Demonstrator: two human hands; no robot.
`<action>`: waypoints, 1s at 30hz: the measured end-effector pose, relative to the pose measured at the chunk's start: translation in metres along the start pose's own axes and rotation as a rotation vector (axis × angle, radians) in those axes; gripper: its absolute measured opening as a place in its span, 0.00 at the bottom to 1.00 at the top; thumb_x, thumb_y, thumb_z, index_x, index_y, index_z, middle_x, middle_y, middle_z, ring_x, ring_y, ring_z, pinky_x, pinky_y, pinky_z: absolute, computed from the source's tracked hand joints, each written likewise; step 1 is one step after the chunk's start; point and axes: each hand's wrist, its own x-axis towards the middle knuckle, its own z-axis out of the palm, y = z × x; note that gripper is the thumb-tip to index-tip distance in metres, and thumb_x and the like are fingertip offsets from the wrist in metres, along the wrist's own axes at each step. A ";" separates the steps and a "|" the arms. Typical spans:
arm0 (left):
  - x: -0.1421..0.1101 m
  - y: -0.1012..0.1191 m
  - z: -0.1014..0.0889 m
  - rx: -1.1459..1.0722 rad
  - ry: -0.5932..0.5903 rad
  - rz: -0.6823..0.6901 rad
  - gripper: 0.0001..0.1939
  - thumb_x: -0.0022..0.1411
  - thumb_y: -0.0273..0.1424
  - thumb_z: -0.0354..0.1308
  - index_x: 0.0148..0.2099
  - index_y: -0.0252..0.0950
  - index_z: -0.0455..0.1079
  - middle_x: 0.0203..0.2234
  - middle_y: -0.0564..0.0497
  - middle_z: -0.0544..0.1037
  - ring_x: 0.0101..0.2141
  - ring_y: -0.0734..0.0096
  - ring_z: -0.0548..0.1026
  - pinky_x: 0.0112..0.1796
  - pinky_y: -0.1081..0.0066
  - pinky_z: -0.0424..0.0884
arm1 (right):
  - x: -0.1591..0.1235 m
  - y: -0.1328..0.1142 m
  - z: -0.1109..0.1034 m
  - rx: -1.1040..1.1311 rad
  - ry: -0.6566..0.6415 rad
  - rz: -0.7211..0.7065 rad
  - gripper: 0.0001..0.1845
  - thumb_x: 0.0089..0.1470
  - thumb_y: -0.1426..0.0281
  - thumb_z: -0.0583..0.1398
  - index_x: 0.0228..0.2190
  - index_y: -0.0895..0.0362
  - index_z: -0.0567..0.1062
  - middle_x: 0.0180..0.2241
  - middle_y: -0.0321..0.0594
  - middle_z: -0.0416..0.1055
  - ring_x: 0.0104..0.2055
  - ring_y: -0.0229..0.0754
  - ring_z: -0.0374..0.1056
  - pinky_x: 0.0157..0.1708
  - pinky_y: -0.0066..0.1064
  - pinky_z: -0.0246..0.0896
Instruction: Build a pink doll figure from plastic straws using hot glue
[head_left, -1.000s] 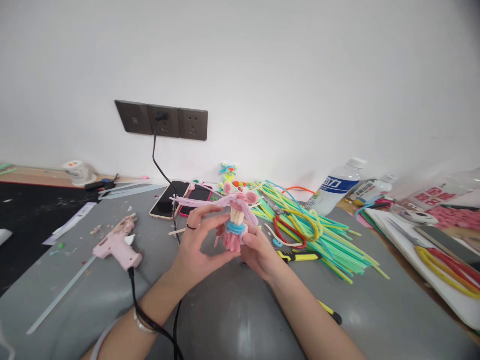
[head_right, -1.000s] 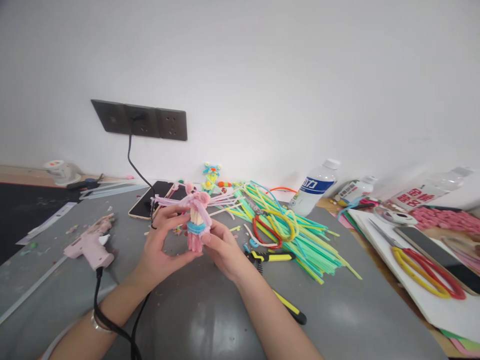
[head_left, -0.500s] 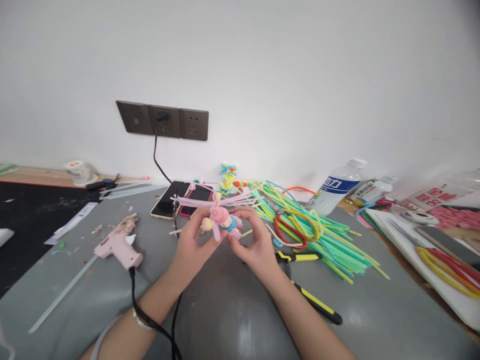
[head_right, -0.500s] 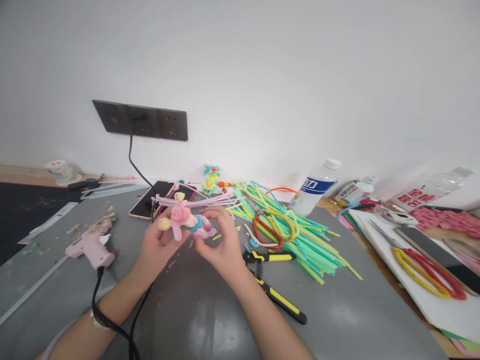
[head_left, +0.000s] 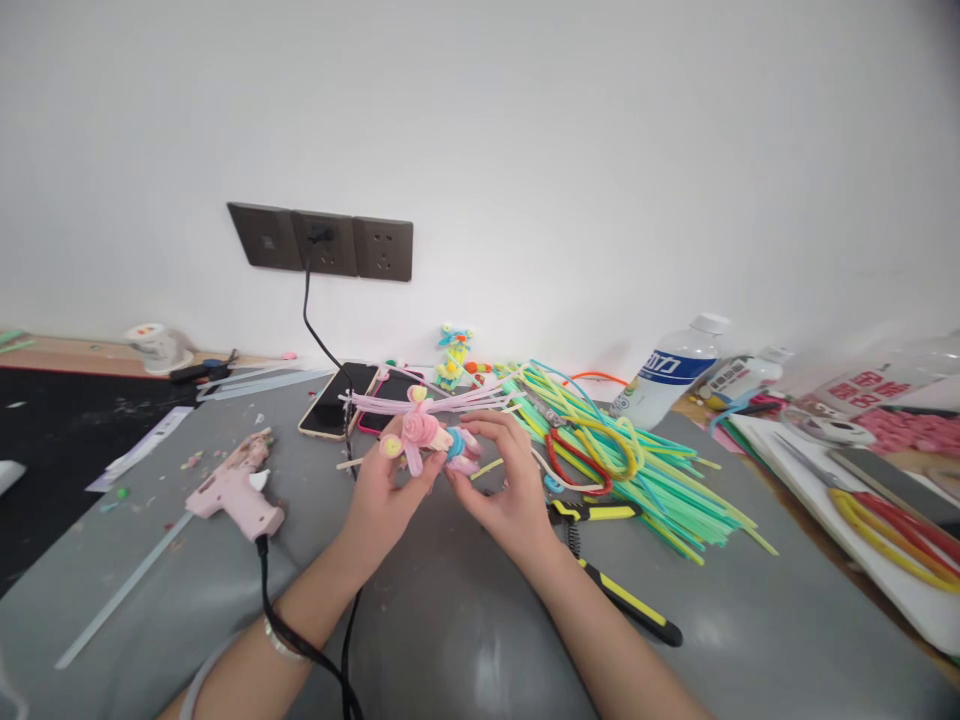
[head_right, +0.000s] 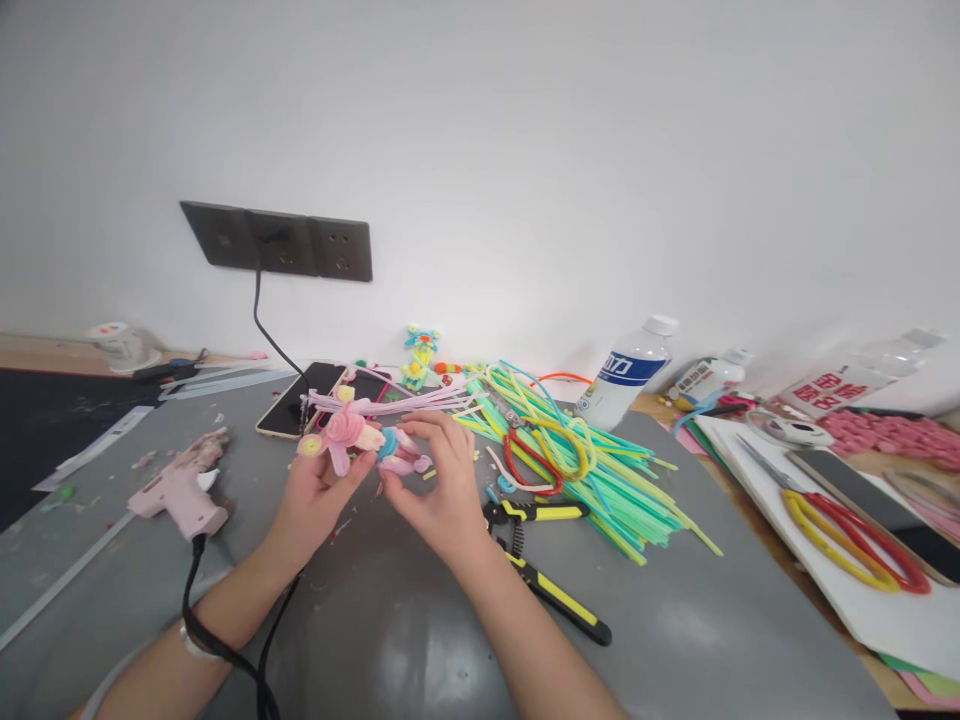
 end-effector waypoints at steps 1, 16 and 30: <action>0.000 0.000 0.000 -0.017 0.002 -0.017 0.13 0.64 0.40 0.59 0.45 0.38 0.71 0.34 0.48 0.79 0.32 0.65 0.78 0.32 0.67 0.76 | 0.000 0.000 0.000 0.003 -0.002 0.000 0.20 0.49 0.73 0.65 0.44 0.49 0.70 0.46 0.44 0.72 0.51 0.53 0.67 0.51 0.45 0.56; 0.015 -0.005 -0.006 -0.440 -0.078 -0.412 0.18 0.56 0.43 0.66 0.42 0.34 0.76 0.39 0.44 0.81 0.41 0.58 0.79 0.40 0.63 0.74 | 0.001 0.021 0.001 0.571 0.054 0.414 0.19 0.63 0.54 0.53 0.45 0.52 0.76 0.45 0.41 0.75 0.46 0.45 0.69 0.51 0.38 0.58; 0.008 -0.008 -0.008 -0.352 -0.304 -0.538 0.16 0.55 0.42 0.66 0.36 0.33 0.78 0.28 0.50 0.80 0.31 0.67 0.75 0.38 0.69 0.68 | 0.001 0.022 0.005 0.893 -0.286 0.612 0.15 0.53 0.58 0.66 0.40 0.53 0.80 0.39 0.38 0.78 0.44 0.46 0.71 0.47 0.36 0.62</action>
